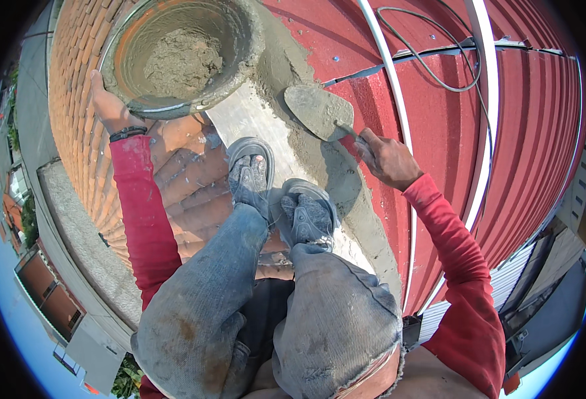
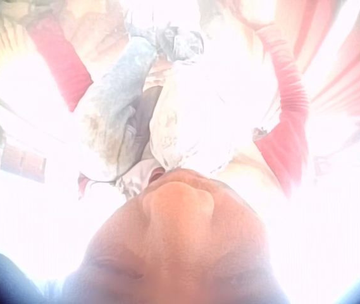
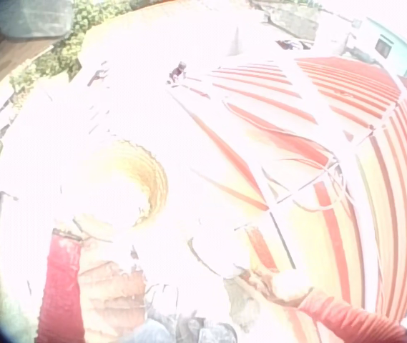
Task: The person scoops cement from a bucket with a trowel and applies it to a red metal roof surface, smoothing it along a seam. The person repeatedly scoops and spreads cement along the roof edge.
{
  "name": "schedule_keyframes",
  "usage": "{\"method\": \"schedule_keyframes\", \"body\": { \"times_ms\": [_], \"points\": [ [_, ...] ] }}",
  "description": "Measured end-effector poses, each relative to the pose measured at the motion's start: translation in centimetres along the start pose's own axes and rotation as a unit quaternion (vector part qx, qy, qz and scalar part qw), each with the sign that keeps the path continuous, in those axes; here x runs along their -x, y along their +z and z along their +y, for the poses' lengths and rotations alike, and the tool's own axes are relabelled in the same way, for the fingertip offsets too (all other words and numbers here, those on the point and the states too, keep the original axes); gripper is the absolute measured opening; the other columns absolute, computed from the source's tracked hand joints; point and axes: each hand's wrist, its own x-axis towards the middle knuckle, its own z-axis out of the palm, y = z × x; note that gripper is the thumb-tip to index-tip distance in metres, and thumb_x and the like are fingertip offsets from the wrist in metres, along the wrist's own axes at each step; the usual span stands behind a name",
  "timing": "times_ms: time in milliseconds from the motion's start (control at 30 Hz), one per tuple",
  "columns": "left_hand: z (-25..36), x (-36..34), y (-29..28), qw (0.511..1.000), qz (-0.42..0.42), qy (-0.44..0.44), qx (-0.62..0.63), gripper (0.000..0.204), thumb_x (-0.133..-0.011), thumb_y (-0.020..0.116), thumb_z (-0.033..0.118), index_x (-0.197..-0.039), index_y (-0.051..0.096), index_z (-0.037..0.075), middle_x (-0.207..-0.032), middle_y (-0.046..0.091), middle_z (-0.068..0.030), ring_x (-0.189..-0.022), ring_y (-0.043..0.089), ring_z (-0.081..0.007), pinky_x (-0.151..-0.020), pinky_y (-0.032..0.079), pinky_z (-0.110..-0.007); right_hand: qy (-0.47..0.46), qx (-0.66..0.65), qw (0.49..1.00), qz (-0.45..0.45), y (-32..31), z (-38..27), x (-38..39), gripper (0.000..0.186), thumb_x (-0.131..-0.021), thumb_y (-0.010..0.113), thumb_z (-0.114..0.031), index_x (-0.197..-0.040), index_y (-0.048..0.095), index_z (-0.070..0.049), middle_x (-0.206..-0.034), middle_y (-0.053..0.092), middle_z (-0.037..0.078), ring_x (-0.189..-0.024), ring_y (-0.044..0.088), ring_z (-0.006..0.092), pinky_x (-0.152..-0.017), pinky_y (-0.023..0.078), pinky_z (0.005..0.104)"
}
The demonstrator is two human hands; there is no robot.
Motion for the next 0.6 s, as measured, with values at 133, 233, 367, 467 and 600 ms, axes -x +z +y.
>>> {"method": "schedule_keyframes", "body": {
  "times_ms": [133,233,367,467,600],
  "points": [
    [0.9,0.5,-0.6,1.0,0.008,-0.023,-0.004,0.053,-0.103,0.04,0.039,-0.132,0.053,-0.003,-0.124,0.063,-0.0157,-0.108,0.063,-0.0285,-0.095,0.049,-0.04,0.013,0.012,1.0,0.011,-0.4,0.3,3.6,0.024,-0.099,0.055,-0.027,-0.104,0.052,-0.004,-0.065,0.062,0.021,-0.064,0.065,0.0412,-0.056,0.05,0.0509],
    [1.2,1.3,0.2,0.999,0.015,-0.034,0.004,0.054,-0.103,0.039,0.04,-0.133,0.053,-0.003,-0.126,0.062,-0.0158,-0.109,0.062,-0.0292,-0.096,0.048,-0.041,0.052,0.009,0.997,-0.056,-2.6,-0.6,5.9,0.022,-0.098,0.056,-0.026,-0.1,0.054,-0.004,-0.06,0.059,0.017,-0.056,0.063,0.0382,-0.052,0.049,0.0485],
    [1.2,1.6,0.3,0.999,0.006,-0.035,-0.023,0.06,-0.101,0.039,0.049,-0.134,0.053,0.001,-0.128,0.059,-0.0156,-0.111,0.061,-0.0302,-0.093,0.05,-0.045,-0.002,0.029,0.998,0.053,-1.4,-4.1,3.6,0.024,-0.099,0.056,-0.028,-0.102,0.056,-0.005,-0.062,0.061,0.017,-0.055,0.064,0.0361,-0.048,0.049,0.045],
    [0.3,0.7,0.0,0.999,0.003,-0.024,-0.039,0.06,-0.101,0.039,0.05,-0.134,0.052,0.001,-0.128,0.059,-0.0157,-0.112,0.06,-0.0303,-0.094,0.049,-0.045,0.013,0.134,0.991,0.027,0.9,-3.6,1.7,0.027,-0.099,0.055,-0.031,-0.106,0.057,-0.005,-0.064,0.063,0.015,-0.054,0.065,0.0346,-0.047,0.05,0.0448],
    [1.1,1.4,0.2,0.998,0.014,-0.034,-0.042,0.06,-0.101,0.039,0.05,-0.134,0.052,0.001,-0.128,0.058,-0.0158,-0.112,0.059,-0.0304,-0.095,0.048,-0.045,0.039,0.114,0.993,-0.002,1.3,-2.0,5.9,0.031,-0.098,0.056,-0.033,-0.112,0.058,-0.006,-0.066,0.064,0.015,-0.052,0.065,0.0331,-0.046,0.05,0.043]
  ]
}}
